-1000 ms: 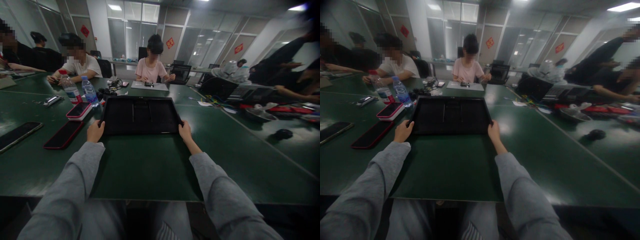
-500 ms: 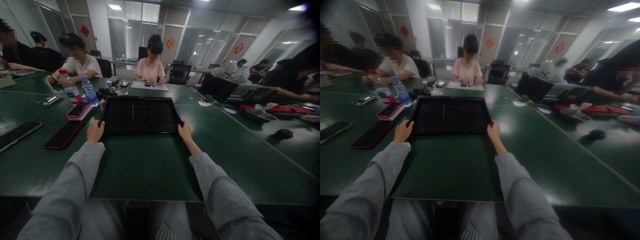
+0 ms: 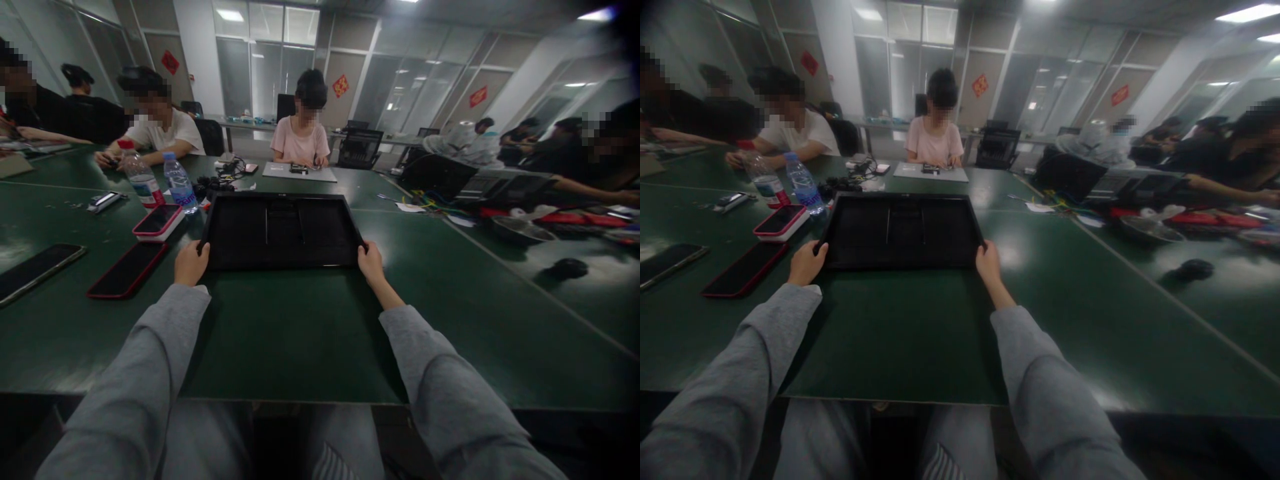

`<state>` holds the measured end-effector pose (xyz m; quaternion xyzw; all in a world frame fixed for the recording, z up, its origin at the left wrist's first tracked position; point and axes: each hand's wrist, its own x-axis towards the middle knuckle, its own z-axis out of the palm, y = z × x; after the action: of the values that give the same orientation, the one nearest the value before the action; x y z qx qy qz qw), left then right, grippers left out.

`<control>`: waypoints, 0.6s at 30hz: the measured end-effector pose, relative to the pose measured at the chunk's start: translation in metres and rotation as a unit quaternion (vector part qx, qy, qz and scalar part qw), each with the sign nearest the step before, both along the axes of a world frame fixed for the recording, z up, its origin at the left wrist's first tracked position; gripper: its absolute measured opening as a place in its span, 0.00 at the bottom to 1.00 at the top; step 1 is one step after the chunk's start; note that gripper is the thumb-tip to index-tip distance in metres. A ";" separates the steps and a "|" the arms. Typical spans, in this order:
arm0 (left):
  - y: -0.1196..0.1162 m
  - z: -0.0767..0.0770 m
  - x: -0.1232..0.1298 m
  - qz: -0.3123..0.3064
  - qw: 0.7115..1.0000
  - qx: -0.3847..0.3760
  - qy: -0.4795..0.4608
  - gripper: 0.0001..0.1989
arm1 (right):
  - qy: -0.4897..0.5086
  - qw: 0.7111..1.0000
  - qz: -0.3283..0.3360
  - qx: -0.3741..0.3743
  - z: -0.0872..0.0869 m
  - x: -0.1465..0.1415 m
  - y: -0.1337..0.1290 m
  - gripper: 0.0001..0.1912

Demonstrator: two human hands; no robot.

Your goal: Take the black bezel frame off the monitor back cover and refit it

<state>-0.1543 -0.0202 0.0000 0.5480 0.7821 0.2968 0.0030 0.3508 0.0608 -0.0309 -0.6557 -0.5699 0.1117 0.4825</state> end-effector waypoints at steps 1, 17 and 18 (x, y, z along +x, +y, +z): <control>-0.001 0.001 0.001 0.001 1.000 -0.003 -0.002 0.25 | -0.003 1.000 0.000 0.002 -0.001 0.001 0.001 0.23; 0.001 -0.001 -0.001 0.003 1.000 -0.023 -0.008 0.28 | -0.022 0.999 0.006 0.031 -0.008 0.005 0.001 0.26; 0.001 -0.001 0.000 0.003 1.000 -0.023 -0.008 0.28 | -0.021 0.999 0.006 0.030 -0.007 0.005 0.000 0.26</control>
<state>-0.1547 -0.0195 -0.0008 0.5430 0.7902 0.2833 0.0206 0.3553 0.0612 -0.0382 -0.6395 -0.5870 0.0839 0.4894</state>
